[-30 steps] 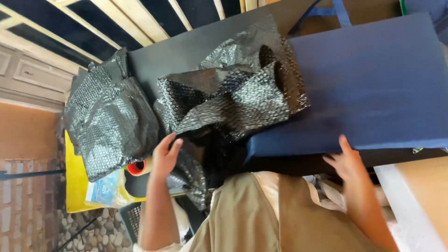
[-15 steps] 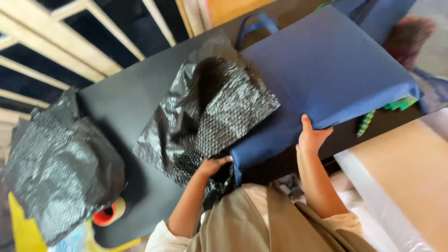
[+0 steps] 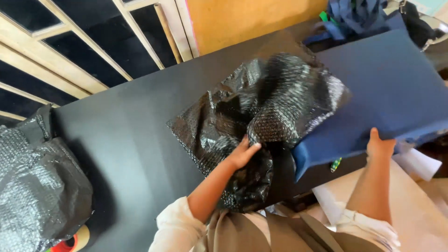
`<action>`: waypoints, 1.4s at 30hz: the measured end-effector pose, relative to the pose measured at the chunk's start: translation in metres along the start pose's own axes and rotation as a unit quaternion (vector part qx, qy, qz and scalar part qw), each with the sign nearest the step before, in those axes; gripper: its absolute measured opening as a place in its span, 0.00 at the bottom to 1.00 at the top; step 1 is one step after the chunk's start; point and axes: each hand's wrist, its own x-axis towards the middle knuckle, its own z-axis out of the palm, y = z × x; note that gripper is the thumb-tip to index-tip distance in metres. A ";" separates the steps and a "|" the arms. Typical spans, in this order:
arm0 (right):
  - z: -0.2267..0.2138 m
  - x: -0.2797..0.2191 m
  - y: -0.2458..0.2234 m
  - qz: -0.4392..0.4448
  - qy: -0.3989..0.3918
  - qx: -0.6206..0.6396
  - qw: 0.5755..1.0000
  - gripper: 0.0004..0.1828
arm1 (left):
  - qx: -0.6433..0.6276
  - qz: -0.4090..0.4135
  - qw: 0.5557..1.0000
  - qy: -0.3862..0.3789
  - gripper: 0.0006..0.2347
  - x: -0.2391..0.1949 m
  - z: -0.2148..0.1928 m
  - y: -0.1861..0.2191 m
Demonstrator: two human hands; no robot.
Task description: The person tears a sheet of black bubble wrap, places a blue tote bag on it, folds the bubble wrap around the bag, and secures the package with clear tape using a handheld dispenser. The wrapped package remains on the table at the end of the clip.
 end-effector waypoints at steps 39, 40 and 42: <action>0.039 -0.282 -0.322 -0.446 -0.058 -0.158 0.879 0.50 | 0.411 0.006 0.521 0.748 0.14 -0.559 -0.491 -0.271; 0.033 -0.325 -0.344 -0.463 -0.111 -0.189 0.859 0.39 | 0.439 -0.073 0.499 0.743 0.22 -0.564 -0.484 -0.262; 0.042 -0.384 -0.352 -0.478 -0.165 -0.218 0.835 0.31 | 0.466 -0.153 0.473 0.732 0.30 -0.568 -0.472 -0.252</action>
